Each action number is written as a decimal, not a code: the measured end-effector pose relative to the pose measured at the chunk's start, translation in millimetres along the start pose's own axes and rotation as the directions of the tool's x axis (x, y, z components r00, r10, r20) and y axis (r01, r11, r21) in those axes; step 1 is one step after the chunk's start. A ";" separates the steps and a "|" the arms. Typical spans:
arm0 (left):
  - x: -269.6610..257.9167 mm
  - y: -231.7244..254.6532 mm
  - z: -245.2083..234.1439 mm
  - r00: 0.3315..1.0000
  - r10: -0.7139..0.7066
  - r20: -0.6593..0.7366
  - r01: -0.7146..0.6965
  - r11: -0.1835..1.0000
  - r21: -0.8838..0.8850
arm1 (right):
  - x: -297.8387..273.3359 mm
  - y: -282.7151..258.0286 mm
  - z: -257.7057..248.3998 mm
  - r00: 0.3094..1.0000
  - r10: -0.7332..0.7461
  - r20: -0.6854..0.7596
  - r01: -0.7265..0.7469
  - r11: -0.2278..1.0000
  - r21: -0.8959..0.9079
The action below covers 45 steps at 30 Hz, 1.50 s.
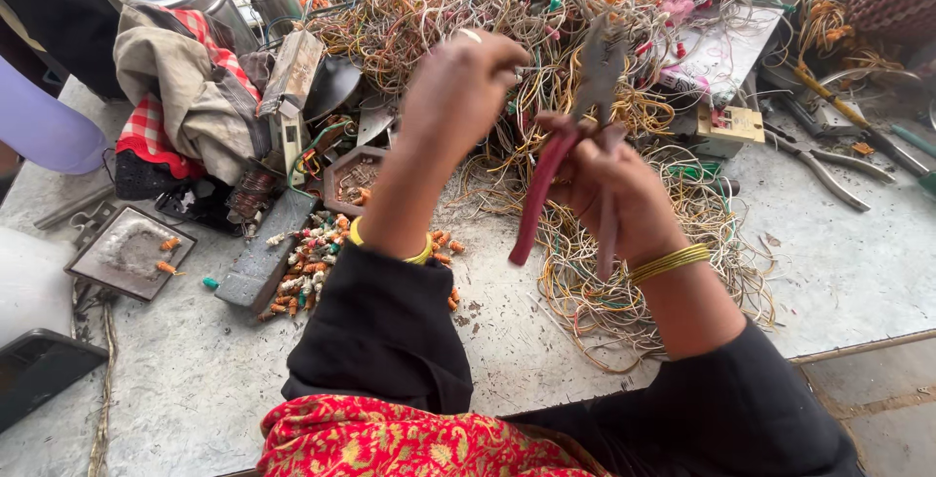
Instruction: The person uses pliers to strip insulation from small wires and removes small orange cylindrical components from the wire ends. The person repeatedly picks up wires from a large pile, strips them, and drops the components onto the table.
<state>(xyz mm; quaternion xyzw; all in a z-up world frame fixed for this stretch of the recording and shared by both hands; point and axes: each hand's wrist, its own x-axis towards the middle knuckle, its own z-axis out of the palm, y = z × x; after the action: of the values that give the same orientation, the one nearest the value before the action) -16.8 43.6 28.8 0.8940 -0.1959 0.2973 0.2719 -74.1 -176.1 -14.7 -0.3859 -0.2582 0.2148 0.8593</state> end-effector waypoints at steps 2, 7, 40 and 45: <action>1.8 -7.7 28.1 0.987 0.155 0.033 -0.150 0.982 -0.118 | -2.5 7.4 5.8 0.999 0.025 0.043 -0.022 0.997 -0.070; 4.7 -9.1 80.2 0.965 0.031 0.260 0.024 0.978 -0.207 | -9.2 19.7 15.3 0.987 0.120 0.105 -0.099 0.977 -0.187; 1.3 -2.3 124.0 0.998 0.064 0.019 -0.067 0.969 0.238 | -8.5 24.4 16.9 0.992 0.079 0.094 -0.068 0.992 -0.107; 0.7 -4.3 123.1 0.997 0.079 0.012 -0.080 0.984 0.159 | -5.8 26.6 14.6 0.996 0.082 -0.024 -0.083 0.996 -0.023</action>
<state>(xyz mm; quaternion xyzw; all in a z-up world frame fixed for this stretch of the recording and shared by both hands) 38.3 -27.4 -55.5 0.9052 -0.2079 0.3200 0.1871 -92.0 -155.1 -28.6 -0.4089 -0.2346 0.2424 0.8479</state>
